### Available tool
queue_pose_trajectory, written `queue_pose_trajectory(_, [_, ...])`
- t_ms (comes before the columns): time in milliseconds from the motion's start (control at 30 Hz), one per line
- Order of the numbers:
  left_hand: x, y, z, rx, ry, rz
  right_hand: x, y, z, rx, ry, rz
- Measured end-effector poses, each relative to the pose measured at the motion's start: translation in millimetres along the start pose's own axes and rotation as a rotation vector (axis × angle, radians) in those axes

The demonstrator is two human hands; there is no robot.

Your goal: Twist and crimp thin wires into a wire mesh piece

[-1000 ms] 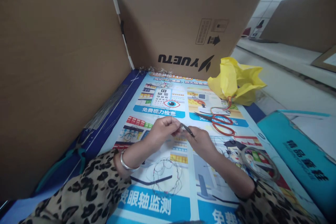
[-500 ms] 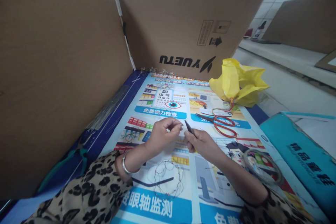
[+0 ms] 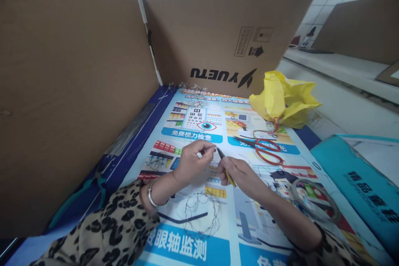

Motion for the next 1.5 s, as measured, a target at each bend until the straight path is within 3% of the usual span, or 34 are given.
queue_pose_trajectory(567, [-2, -0.4, 3, -0.006, -0.081, -0.020, -2, 3, 4, 0.106, 0.049, 0.052])
queue_pose_trajectory(900, [-2, -0.2, -1, -0.104, -0.041, -0.032, 0, -2, 0, 0.532, 0.020, 0.133])
queue_pose_trajectory(1233, [-4, -0.8, -1, -0.156, -0.039, -0.066, -2, -3, -4, 0.769, 0.052, 0.162])
queue_pose_trajectory(1333, [-5, -1.0, -4, -0.110, -0.100, -0.079, -1, -4, -5, 0.788, 0.053, 0.158])
queue_pose_trajectory(1500, [-6, -0.3, -12, 0.124, -0.321, -0.049, -1, -4, -5, 0.845, 0.063, 0.193])
Point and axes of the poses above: each hand's wrist, its own x-axis away from the middle knuckle, its own y-axis out of the palm, z = x × y, the point moved 2 cm from there along -x, towards the middle knuckle, and after that the axes turned 12 degrees about x, right-handed, at the moved point
